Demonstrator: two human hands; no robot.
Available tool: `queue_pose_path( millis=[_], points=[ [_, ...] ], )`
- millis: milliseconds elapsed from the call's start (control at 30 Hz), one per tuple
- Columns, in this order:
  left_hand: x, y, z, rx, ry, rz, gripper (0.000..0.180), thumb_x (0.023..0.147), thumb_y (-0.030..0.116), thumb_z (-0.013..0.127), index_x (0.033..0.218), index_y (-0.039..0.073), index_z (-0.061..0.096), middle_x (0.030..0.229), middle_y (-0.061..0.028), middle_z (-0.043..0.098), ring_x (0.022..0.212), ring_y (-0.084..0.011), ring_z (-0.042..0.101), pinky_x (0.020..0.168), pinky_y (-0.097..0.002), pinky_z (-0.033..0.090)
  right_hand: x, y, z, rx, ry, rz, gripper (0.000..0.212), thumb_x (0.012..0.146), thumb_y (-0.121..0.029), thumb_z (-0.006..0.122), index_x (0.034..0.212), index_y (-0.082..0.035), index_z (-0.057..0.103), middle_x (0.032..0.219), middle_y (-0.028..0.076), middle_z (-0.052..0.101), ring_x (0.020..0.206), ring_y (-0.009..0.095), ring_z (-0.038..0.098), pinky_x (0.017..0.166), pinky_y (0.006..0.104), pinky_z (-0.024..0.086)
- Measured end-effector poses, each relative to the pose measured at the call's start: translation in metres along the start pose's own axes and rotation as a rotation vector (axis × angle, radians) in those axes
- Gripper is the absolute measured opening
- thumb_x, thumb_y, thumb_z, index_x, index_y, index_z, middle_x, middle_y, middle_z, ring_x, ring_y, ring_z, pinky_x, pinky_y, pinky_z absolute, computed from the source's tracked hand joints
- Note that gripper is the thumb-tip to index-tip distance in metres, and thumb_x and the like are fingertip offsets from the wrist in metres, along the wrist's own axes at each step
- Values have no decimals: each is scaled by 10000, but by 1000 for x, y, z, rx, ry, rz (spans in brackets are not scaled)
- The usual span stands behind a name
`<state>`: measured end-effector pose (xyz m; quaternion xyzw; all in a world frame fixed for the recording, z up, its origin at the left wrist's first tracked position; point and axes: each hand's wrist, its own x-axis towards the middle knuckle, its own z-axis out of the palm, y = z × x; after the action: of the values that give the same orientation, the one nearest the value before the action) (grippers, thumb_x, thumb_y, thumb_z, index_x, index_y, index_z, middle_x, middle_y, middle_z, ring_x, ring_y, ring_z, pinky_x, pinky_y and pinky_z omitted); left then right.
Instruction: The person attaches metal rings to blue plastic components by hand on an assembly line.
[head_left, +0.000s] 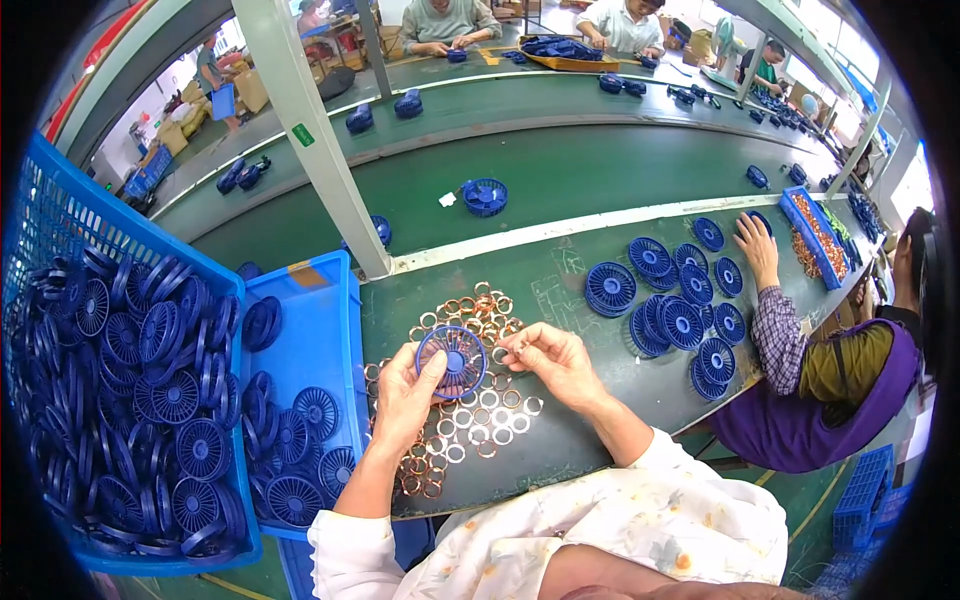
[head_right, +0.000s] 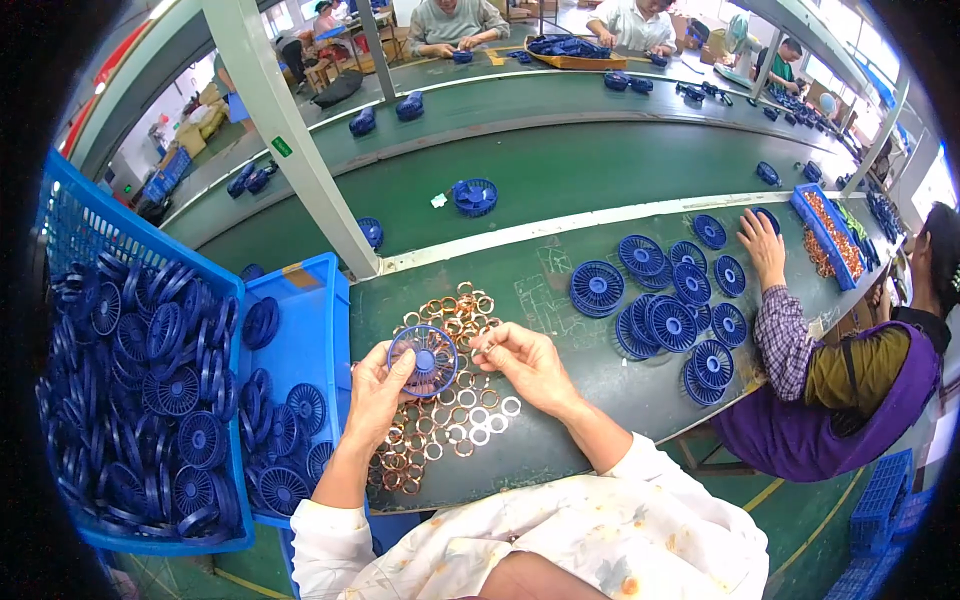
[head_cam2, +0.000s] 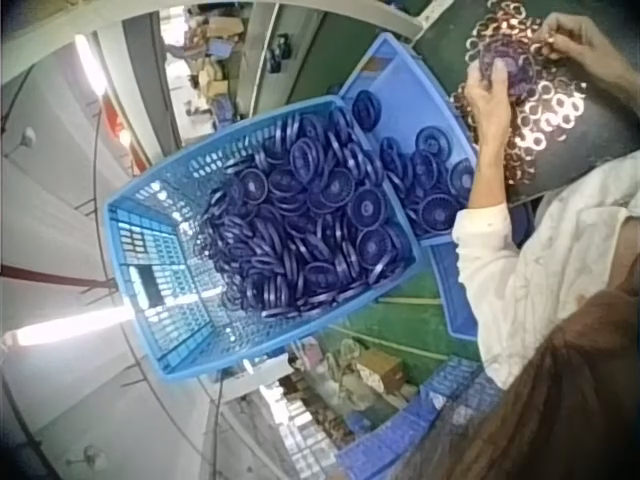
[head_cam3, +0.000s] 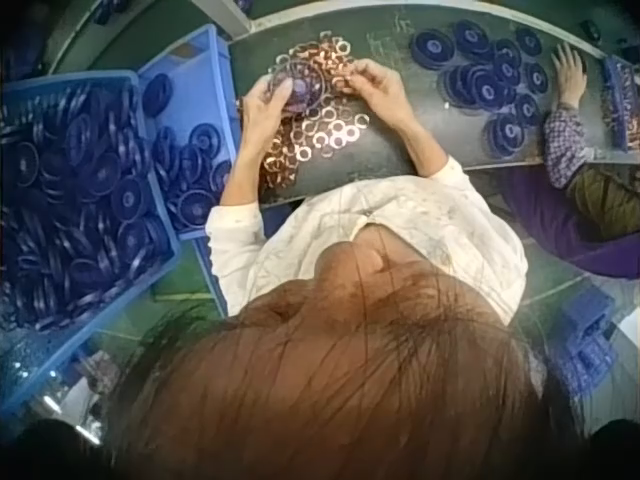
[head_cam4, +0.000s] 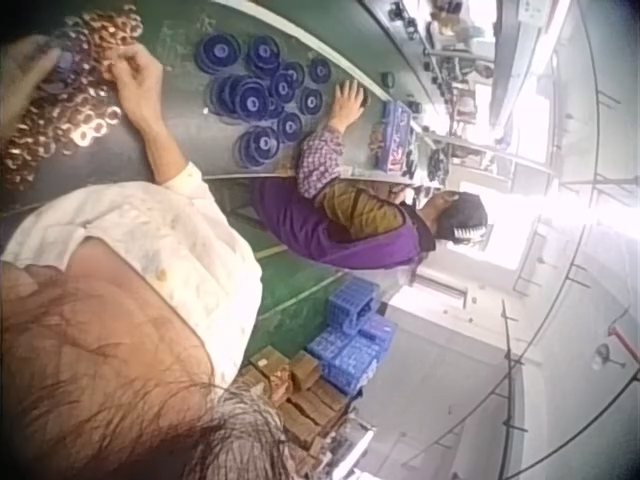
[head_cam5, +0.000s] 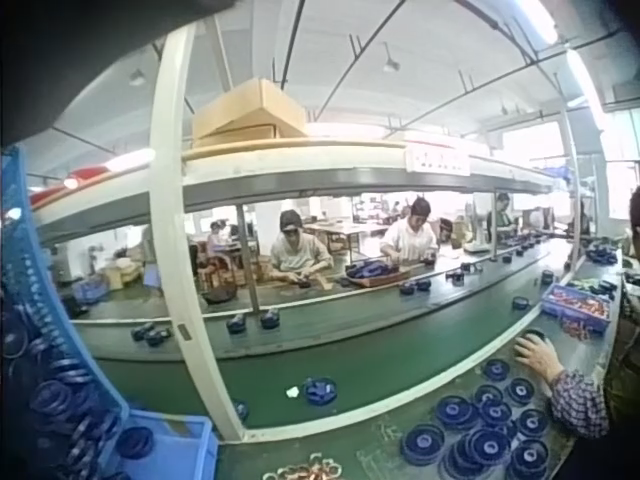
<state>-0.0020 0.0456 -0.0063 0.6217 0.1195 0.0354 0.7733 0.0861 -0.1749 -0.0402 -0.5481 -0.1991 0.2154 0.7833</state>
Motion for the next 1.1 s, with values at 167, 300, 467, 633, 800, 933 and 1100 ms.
queue_pose_path(
  millis=[167,300,467,633,800,933,1100],
  points=[
    [3,-2,-2,-53,-30,-35,236,1023,183,576,1183,11,596,1062,-109,695,908,-176,712,780,-351,637,-1,-15,9,-179,6,33,201,977,-4,596,1163,-19,672,1101,64,645,859,90,661,762,238,587],
    [4,-4,-4,-77,-43,-63,235,1023,182,568,1178,7,590,1063,-115,693,913,-187,713,803,-365,633,2,-13,7,-180,0,130,260,974,-9,603,1233,-7,621,1050,62,644,859,105,689,757,238,599],
    [2,2,-1,-81,-50,-88,248,1026,185,542,1187,3,588,1101,-123,676,957,-203,708,842,-379,624,2,-21,25,-139,-38,3,259,965,-28,625,1222,0,620,1105,62,609,953,127,682,785,250,601],
    [1,3,0,-136,-63,-85,269,1008,171,555,1211,1,604,1081,-108,688,931,-182,708,800,-348,624,2,-31,45,-418,-84,-179,291,930,-52,678,1212,1,635,1164,85,581,994,145,667,790,286,603],
    [3,-1,-1,-158,-65,-81,252,1003,138,547,1207,0,599,1082,-97,679,928,-170,703,806,-346,625,6,-32,63,-738,-30,-418,323,848,-39,737,1162,-10,669,1116,155,681,991,236,690,824,337,592],
    [3,-5,-1,-142,-57,-72,249,998,136,565,1206,2,597,1086,-92,678,927,-162,700,810,-340,622,12,-23,59,-960,-39,-562,278,834,-58,747,1103,-19,689,1076,155,683,980,294,687,833,370,575],
    [3,-5,2,-168,-83,-98,327,1002,173,594,1277,-3,579,1135,-91,663,949,-171,688,808,-330,617,14,-20,55,-1031,-44,-619,233,811,-86,767,1029,-27,710,1005,140,681,939,322,674,827,398,563]
  ],
)
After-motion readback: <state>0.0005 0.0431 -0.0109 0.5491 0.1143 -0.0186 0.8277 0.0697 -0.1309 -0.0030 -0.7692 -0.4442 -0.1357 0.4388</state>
